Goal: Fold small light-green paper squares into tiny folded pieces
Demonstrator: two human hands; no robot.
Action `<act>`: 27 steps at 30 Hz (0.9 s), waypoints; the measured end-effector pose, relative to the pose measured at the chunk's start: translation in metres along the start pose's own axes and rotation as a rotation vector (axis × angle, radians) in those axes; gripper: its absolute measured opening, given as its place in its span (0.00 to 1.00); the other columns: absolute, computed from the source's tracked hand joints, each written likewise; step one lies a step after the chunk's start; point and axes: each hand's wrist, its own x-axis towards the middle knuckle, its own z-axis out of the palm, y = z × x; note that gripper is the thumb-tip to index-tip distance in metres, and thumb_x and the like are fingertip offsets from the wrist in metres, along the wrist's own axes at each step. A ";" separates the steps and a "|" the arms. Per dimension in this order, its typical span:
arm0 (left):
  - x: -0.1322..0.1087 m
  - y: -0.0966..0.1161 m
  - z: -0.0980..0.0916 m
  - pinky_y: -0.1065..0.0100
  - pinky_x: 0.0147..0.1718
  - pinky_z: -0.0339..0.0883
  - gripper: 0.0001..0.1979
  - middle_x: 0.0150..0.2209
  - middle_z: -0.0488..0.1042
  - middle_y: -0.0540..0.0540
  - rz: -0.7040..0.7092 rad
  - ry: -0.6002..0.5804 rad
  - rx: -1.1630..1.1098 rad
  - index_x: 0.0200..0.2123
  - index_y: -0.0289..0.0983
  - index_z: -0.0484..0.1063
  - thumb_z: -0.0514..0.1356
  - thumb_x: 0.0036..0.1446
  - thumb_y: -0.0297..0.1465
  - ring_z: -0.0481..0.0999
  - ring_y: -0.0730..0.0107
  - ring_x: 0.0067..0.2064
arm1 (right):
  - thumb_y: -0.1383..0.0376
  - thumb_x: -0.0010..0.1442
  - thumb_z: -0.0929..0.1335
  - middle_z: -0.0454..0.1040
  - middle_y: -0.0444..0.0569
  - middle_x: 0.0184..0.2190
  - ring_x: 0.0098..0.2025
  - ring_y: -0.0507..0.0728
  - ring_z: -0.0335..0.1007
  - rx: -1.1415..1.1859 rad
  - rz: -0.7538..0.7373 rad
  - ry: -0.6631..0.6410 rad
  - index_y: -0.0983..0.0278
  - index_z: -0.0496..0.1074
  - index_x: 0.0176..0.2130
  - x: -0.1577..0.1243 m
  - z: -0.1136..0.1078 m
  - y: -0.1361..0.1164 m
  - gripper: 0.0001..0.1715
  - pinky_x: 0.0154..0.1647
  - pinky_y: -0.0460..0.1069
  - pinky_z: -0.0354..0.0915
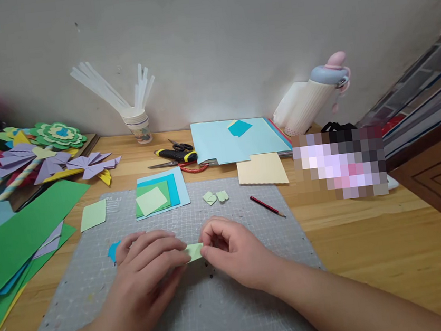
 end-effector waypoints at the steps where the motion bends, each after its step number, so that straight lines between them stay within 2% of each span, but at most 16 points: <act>1: -0.001 0.001 -0.002 0.60 0.47 0.51 0.08 0.35 0.76 0.53 0.015 0.042 -0.009 0.33 0.43 0.71 0.55 0.59 0.25 0.70 0.68 0.43 | 0.69 0.57 0.63 0.65 0.45 0.33 0.34 0.52 0.61 0.039 0.009 0.020 0.62 0.60 0.29 -0.001 0.000 0.001 0.06 0.34 0.47 0.61; 4: -0.002 0.001 -0.005 0.61 0.42 0.53 0.07 0.30 0.76 0.53 0.007 0.132 -0.021 0.31 0.42 0.71 0.55 0.58 0.25 0.71 0.68 0.38 | 0.67 0.57 0.64 0.64 0.45 0.34 0.33 0.52 0.60 -0.027 -0.017 0.168 0.62 0.62 0.33 -0.004 0.001 0.001 0.03 0.32 0.47 0.60; 6: -0.002 0.001 -0.006 0.61 0.40 0.54 0.07 0.29 0.75 0.53 -0.029 0.175 -0.002 0.31 0.42 0.71 0.56 0.57 0.25 0.71 0.68 0.37 | 0.65 0.57 0.65 0.63 0.43 0.29 0.29 0.50 0.59 -0.072 0.008 0.232 0.62 0.63 0.32 -0.008 0.002 -0.001 0.04 0.29 0.45 0.58; 7: -0.002 0.001 -0.005 0.61 0.40 0.54 0.06 0.29 0.75 0.53 -0.047 0.196 0.012 0.30 0.42 0.71 0.57 0.57 0.25 0.71 0.68 0.36 | 0.63 0.59 0.64 0.63 0.41 0.25 0.25 0.49 0.59 -0.034 0.069 0.202 0.62 0.63 0.30 -0.009 0.003 -0.002 0.07 0.25 0.45 0.57; 9: -0.003 0.001 -0.005 0.61 0.41 0.54 0.06 0.29 0.76 0.53 -0.066 0.239 0.037 0.30 0.42 0.71 0.58 0.56 0.25 0.71 0.68 0.36 | 0.56 0.61 0.61 0.64 0.40 0.19 0.17 0.47 0.58 0.190 0.283 0.020 0.63 0.62 0.29 -0.011 0.006 -0.004 0.14 0.17 0.43 0.53; 10: -0.004 0.001 -0.004 0.61 0.41 0.54 0.06 0.29 0.76 0.53 -0.059 0.246 0.045 0.30 0.42 0.71 0.58 0.56 0.26 0.71 0.68 0.37 | 0.53 0.61 0.60 0.66 0.40 0.18 0.14 0.47 0.58 0.332 0.381 -0.101 0.64 0.63 0.30 -0.011 0.008 -0.005 0.17 0.13 0.42 0.49; 12: -0.006 0.002 -0.002 0.61 0.43 0.53 0.07 0.30 0.76 0.54 -0.011 0.234 0.054 0.31 0.43 0.72 0.58 0.57 0.25 0.71 0.68 0.38 | 0.50 0.60 0.60 0.69 0.42 0.19 0.12 0.46 0.59 0.553 0.478 -0.231 0.64 0.63 0.32 -0.011 0.011 -0.005 0.20 0.10 0.41 0.45; 15: -0.011 0.003 0.000 0.61 0.46 0.52 0.09 0.32 0.77 0.54 0.119 0.164 0.059 0.35 0.46 0.73 0.56 0.58 0.25 0.71 0.69 0.40 | 0.52 0.58 0.64 0.69 0.41 0.18 0.11 0.45 0.60 0.644 0.489 -0.202 0.64 0.62 0.29 -0.009 0.013 -0.004 0.18 0.09 0.40 0.43; 17: -0.013 0.002 0.002 0.61 0.48 0.50 0.10 0.34 0.77 0.54 0.171 0.108 0.053 0.38 0.46 0.73 0.56 0.59 0.26 0.71 0.69 0.42 | 0.53 0.57 0.64 0.68 0.40 0.17 0.11 0.45 0.58 0.547 0.505 -0.171 0.63 0.60 0.27 -0.007 0.012 -0.002 0.17 0.10 0.40 0.43; 19: -0.014 0.001 0.004 0.62 0.49 0.50 0.10 0.35 0.77 0.55 0.181 0.061 0.040 0.39 0.46 0.73 0.56 0.59 0.26 0.70 0.69 0.43 | 0.55 0.59 0.62 0.66 0.38 0.17 0.12 0.46 0.57 0.311 0.459 -0.119 0.62 0.59 0.26 -0.006 0.010 0.000 0.16 0.12 0.42 0.46; 23: -0.011 -0.001 0.007 0.61 0.48 0.49 0.08 0.33 0.76 0.54 0.156 -0.034 0.038 0.36 0.43 0.73 0.55 0.61 0.27 0.69 0.69 0.43 | 0.62 0.59 0.63 0.65 0.40 0.19 0.22 0.49 0.59 -0.323 0.157 0.030 0.62 0.63 0.25 -0.004 0.008 0.004 0.12 0.22 0.44 0.52; 27: -0.005 0.002 0.008 0.62 0.43 0.52 0.09 0.31 0.75 0.52 0.112 -0.085 0.077 0.34 0.41 0.73 0.53 0.62 0.27 0.69 0.68 0.39 | 0.64 0.58 0.64 0.66 0.40 0.20 0.23 0.50 0.58 -0.546 0.061 -0.011 0.62 0.66 0.26 -0.002 0.009 0.006 0.10 0.24 0.45 0.51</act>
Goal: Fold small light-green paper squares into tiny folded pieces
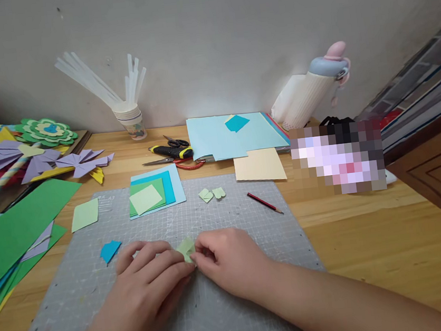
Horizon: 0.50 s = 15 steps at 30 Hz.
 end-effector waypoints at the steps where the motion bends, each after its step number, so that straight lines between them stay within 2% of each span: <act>1: 0.001 0.000 0.000 0.62 0.42 0.53 0.09 0.31 0.75 0.52 -0.009 -0.008 0.010 0.33 0.41 0.73 0.53 0.62 0.27 0.69 0.68 0.38 | 0.65 0.58 0.64 0.67 0.40 0.21 0.23 0.50 0.59 -0.022 -0.017 -0.006 0.62 0.66 0.26 0.000 0.000 0.000 0.09 0.24 0.45 0.51; 7: 0.003 0.000 -0.002 0.61 0.40 0.55 0.10 0.29 0.73 0.52 -0.008 -0.070 0.041 0.30 0.40 0.73 0.54 0.60 0.26 0.69 0.67 0.36 | 0.68 0.60 0.63 0.69 0.41 0.25 0.26 0.51 0.63 -0.002 -0.068 0.024 0.61 0.67 0.34 -0.006 -0.003 0.001 0.04 0.27 0.45 0.56; 11: -0.001 -0.001 -0.003 0.61 0.41 0.54 0.10 0.27 0.73 0.51 -0.014 -0.032 0.062 0.31 0.40 0.74 0.53 0.60 0.27 0.68 0.67 0.36 | 0.71 0.61 0.60 0.71 0.48 0.35 0.37 0.54 0.66 -0.082 -0.328 -0.074 0.63 0.70 0.42 -0.011 -0.010 0.003 0.13 0.38 0.48 0.61; 15: -0.004 -0.002 -0.004 0.61 0.42 0.54 0.09 0.27 0.72 0.52 -0.029 -0.030 0.064 0.29 0.41 0.73 0.54 0.59 0.28 0.68 0.68 0.35 | 0.72 0.60 0.61 0.71 0.53 0.46 0.47 0.58 0.64 -0.225 -0.494 -0.126 0.64 0.69 0.48 -0.012 -0.015 0.004 0.17 0.48 0.53 0.60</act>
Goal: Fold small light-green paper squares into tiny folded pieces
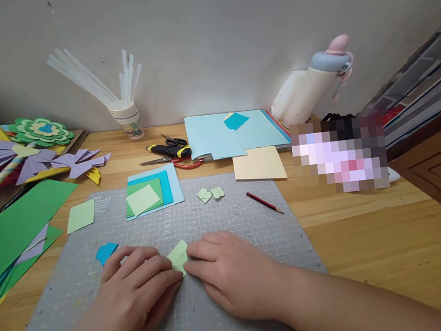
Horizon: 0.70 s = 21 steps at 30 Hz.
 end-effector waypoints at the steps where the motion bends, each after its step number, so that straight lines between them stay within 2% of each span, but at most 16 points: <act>1: 0.000 0.000 0.000 0.61 0.42 0.53 0.09 0.27 0.72 0.52 -0.011 -0.008 -0.008 0.29 0.41 0.73 0.55 0.59 0.28 0.68 0.68 0.35 | 0.72 0.61 0.61 0.70 0.53 0.49 0.50 0.58 0.63 -0.025 -0.030 -0.006 0.65 0.68 0.50 0.000 -0.001 0.001 0.18 0.50 0.55 0.58; 4: -0.001 -0.002 0.000 0.59 0.42 0.53 0.08 0.29 0.72 0.52 -0.081 -0.048 -0.050 0.29 0.41 0.72 0.55 0.59 0.29 0.68 0.67 0.36 | 0.71 0.63 0.59 0.68 0.53 0.55 0.56 0.58 0.59 -0.061 -0.075 -0.046 0.65 0.65 0.53 0.000 -0.004 0.003 0.19 0.54 0.56 0.54; 9: 0.002 -0.009 0.002 0.59 0.39 0.55 0.09 0.33 0.71 0.50 -0.200 -0.166 -0.103 0.30 0.42 0.71 0.53 0.59 0.31 0.67 0.65 0.38 | 0.72 0.63 0.59 0.68 0.53 0.55 0.57 0.56 0.60 -0.056 -0.105 -0.087 0.66 0.64 0.55 0.000 -0.007 0.007 0.21 0.55 0.55 0.55; 15: 0.006 -0.013 0.010 0.57 0.39 0.55 0.05 0.35 0.70 0.49 -0.350 -0.151 -0.111 0.28 0.40 0.69 0.56 0.55 0.33 0.66 0.61 0.41 | 0.73 0.63 0.59 0.69 0.53 0.54 0.57 0.56 0.61 -0.052 -0.138 -0.045 0.66 0.66 0.53 -0.001 -0.005 0.009 0.20 0.57 0.56 0.56; 21: 0.008 -0.013 0.013 0.57 0.39 0.54 0.04 0.35 0.69 0.49 -0.395 -0.139 -0.111 0.26 0.40 0.68 0.57 0.53 0.30 0.66 0.61 0.41 | 0.73 0.61 0.60 0.67 0.52 0.57 0.58 0.57 0.60 -0.061 -0.124 -0.044 0.66 0.67 0.52 -0.003 -0.004 0.009 0.20 0.58 0.57 0.55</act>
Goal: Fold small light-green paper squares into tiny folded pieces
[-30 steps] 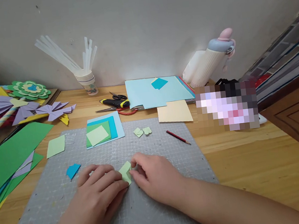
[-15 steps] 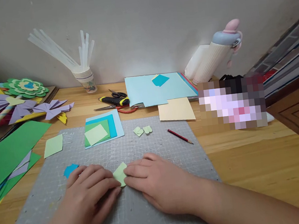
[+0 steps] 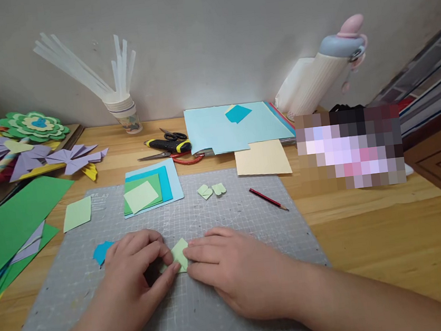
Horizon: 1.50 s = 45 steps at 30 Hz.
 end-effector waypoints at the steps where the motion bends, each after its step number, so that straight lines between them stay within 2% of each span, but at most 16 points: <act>1: 0.000 0.000 0.000 0.57 0.39 0.54 0.04 0.35 0.69 0.49 -0.001 -0.001 0.001 0.26 0.40 0.68 0.57 0.52 0.30 0.66 0.61 0.41 | 0.73 0.61 0.60 0.67 0.52 0.56 0.58 0.57 0.60 -0.004 0.001 0.004 0.66 0.67 0.53 0.000 0.000 -0.001 0.20 0.59 0.57 0.55; 15: -0.002 0.000 -0.002 0.56 0.41 0.54 0.04 0.35 0.70 0.50 0.006 0.041 0.042 0.25 0.41 0.68 0.57 0.52 0.31 0.66 0.60 0.41 | 0.71 0.63 0.59 0.65 0.53 0.58 0.60 0.58 0.56 -0.088 0.010 -0.028 0.66 0.65 0.55 -0.002 0.007 -0.004 0.21 0.63 0.60 0.49; 29: 0.001 0.001 -0.002 0.56 0.40 0.56 0.05 0.35 0.70 0.49 -0.008 0.017 0.037 0.25 0.40 0.69 0.57 0.52 0.31 0.66 0.60 0.40 | 0.72 0.62 0.60 0.67 0.53 0.56 0.60 0.58 0.57 -0.078 0.019 -0.019 0.66 0.65 0.54 -0.002 0.007 -0.005 0.21 0.63 0.60 0.49; 37: 0.001 -0.001 -0.002 0.57 0.39 0.56 0.03 0.34 0.70 0.50 -0.019 0.003 0.018 0.26 0.41 0.69 0.58 0.51 0.31 0.67 0.60 0.40 | 0.70 0.63 0.59 0.67 0.55 0.55 0.59 0.61 0.55 -0.108 0.033 -0.051 0.66 0.61 0.58 0.001 0.009 -0.011 0.24 0.62 0.63 0.48; 45: 0.005 0.001 -0.005 0.57 0.38 0.55 0.05 0.32 0.70 0.50 -0.048 -0.031 -0.004 0.25 0.41 0.69 0.57 0.52 0.32 0.67 0.60 0.39 | 0.72 0.58 0.62 0.68 0.55 0.54 0.57 0.61 0.58 -0.086 0.089 -0.028 0.69 0.67 0.52 0.001 0.011 -0.018 0.21 0.63 0.60 0.48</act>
